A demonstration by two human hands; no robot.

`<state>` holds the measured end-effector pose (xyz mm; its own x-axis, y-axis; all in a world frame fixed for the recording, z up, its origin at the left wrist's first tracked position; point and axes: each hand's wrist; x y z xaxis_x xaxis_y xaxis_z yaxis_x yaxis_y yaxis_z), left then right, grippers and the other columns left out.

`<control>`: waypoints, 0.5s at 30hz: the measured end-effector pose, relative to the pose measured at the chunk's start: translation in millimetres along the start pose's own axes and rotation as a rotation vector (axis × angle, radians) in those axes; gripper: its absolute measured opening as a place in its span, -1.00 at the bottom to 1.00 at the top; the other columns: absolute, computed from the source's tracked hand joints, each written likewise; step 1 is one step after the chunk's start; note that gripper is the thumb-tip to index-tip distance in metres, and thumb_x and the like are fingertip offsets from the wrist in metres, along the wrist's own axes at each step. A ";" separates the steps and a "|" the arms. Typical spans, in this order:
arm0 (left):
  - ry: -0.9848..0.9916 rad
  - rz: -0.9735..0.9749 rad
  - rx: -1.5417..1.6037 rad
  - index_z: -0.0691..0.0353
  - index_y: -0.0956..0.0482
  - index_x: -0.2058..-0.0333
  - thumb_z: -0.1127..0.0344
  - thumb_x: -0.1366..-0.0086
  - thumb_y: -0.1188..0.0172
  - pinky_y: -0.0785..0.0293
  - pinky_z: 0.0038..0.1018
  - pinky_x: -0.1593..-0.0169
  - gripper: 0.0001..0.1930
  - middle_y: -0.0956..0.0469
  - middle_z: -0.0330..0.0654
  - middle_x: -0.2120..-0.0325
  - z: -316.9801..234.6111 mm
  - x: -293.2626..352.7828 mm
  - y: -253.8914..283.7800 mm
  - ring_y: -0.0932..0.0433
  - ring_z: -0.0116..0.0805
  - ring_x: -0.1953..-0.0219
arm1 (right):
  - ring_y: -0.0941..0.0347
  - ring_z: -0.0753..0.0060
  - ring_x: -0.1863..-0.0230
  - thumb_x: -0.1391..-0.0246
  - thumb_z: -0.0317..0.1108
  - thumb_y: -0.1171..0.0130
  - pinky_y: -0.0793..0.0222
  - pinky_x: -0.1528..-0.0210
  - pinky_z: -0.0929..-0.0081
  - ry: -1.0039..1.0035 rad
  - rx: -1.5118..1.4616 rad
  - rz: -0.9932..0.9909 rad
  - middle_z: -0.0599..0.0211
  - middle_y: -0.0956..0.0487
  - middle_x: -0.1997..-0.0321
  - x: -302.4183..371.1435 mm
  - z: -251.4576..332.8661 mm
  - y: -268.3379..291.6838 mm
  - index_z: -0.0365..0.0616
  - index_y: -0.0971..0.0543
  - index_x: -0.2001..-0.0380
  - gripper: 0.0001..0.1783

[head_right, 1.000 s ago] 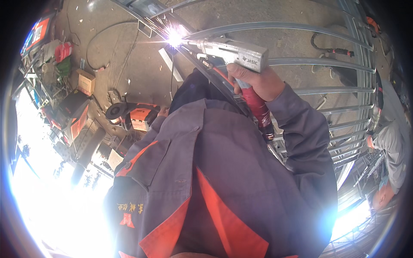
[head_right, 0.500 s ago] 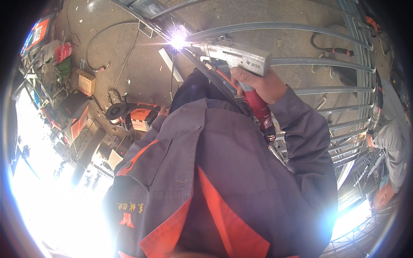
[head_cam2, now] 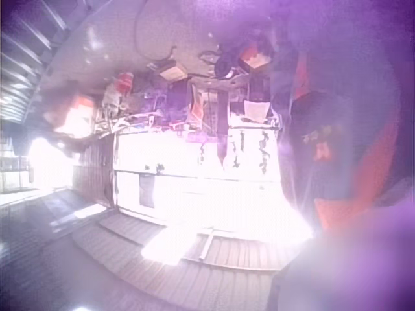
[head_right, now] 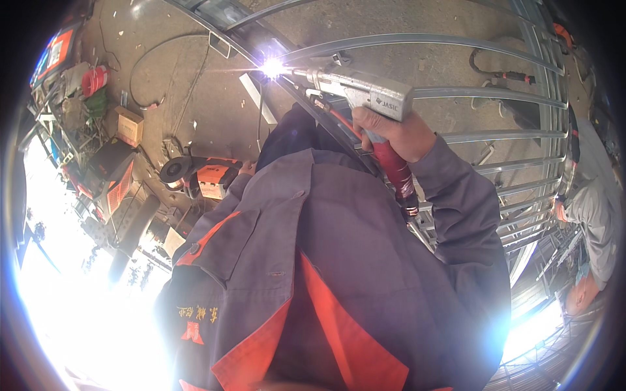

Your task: The person welds joints on a large curved metal frame using a handheld welding torch, then positions a long metal bar into the frame and continues welding along the structure. The person moves around the frame to access different joints and maintains control of the torch throughout.

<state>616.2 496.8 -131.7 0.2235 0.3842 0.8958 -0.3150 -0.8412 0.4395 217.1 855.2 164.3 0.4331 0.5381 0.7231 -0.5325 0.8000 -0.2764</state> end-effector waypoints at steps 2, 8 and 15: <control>-0.007 0.003 0.020 0.09 -0.59 -0.07 -0.13 -0.30 -0.18 -0.51 -0.23 -0.08 -0.48 -0.66 0.10 0.09 -1.5 0.3 1.6 -0.63 0.01 -0.03 | -0.55 0.48 0.44 -0.29 -0.16 -0.21 -0.47 0.36 0.49 0.001 -0.005 0.004 0.34 -0.59 0.38 0.7 -1.3 0.2 -0.23 -0.57 0.24 -0.70; -0.040 -0.013 0.019 0.11 -0.58 -0.07 -0.14 -0.31 -0.17 -0.49 -0.24 -0.08 -0.47 -0.66 0.10 0.11 2.7 -11.4 8.6 -0.63 0.01 -0.02 | -0.55 0.53 0.35 -0.34 -0.16 -0.10 -0.48 0.32 0.51 0.057 -0.038 -0.033 0.27 -0.60 0.18 23.8 -2.8 0.4 -0.25 -0.50 -0.01 -0.62; -0.046 -0.013 0.053 0.12 -0.63 -0.01 -0.15 -0.26 -0.19 -0.50 -0.25 -0.07 -0.48 -0.67 0.07 0.15 -6.1 -25.5 34.7 -0.65 -0.02 0.01 | -0.53 0.50 0.27 -0.35 -0.13 -0.09 -0.46 0.21 0.51 0.126 -0.055 -0.187 0.23 -0.57 0.11 62.5 -8.4 -20.9 -0.29 -0.45 -0.12 -0.53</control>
<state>593.9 460.2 -138.9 0.2702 0.3783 0.8854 -0.2626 -0.8558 0.4458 261.3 874.3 210.0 0.6093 0.4055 0.6814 -0.3957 0.9002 -0.1818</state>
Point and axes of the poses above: each hand's wrist, its own x-axis away from the middle knuckle, its own y-axis out of the back of the hand, z = x × y
